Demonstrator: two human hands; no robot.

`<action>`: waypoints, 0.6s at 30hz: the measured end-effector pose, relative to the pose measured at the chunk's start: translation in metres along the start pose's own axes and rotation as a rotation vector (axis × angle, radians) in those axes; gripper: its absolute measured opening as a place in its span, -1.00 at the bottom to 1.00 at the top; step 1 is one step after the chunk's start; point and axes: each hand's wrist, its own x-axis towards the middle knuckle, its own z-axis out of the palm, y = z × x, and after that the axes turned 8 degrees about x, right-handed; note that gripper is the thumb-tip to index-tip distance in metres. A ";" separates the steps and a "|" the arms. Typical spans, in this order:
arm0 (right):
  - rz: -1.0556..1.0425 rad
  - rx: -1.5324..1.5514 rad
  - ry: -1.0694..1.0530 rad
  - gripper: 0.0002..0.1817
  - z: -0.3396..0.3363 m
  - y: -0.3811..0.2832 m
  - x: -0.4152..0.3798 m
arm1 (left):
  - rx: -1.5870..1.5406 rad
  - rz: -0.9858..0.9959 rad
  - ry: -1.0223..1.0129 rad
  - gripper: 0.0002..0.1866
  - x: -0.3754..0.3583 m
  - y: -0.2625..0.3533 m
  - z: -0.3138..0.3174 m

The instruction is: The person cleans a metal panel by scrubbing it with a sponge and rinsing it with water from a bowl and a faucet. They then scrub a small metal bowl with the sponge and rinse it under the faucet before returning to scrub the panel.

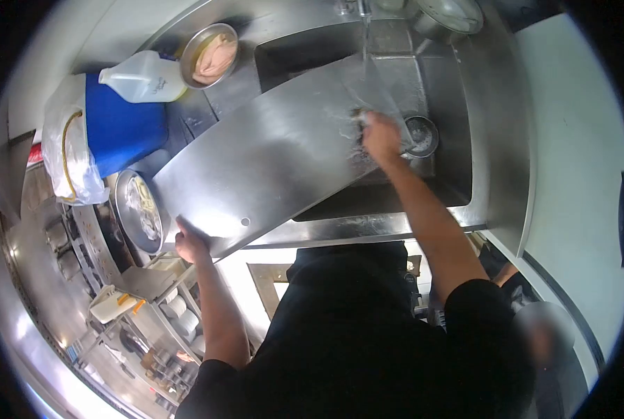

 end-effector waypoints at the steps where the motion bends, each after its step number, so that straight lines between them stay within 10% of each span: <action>1: 0.094 0.025 -0.012 -0.67 -0.005 0.022 0.013 | 0.027 -0.001 0.019 -0.07 -0.002 -0.001 -0.002; 18: 0.048 0.019 -0.068 -0.72 0.009 -0.027 0.029 | 0.041 -0.020 0.031 -0.04 -0.005 0.010 -0.004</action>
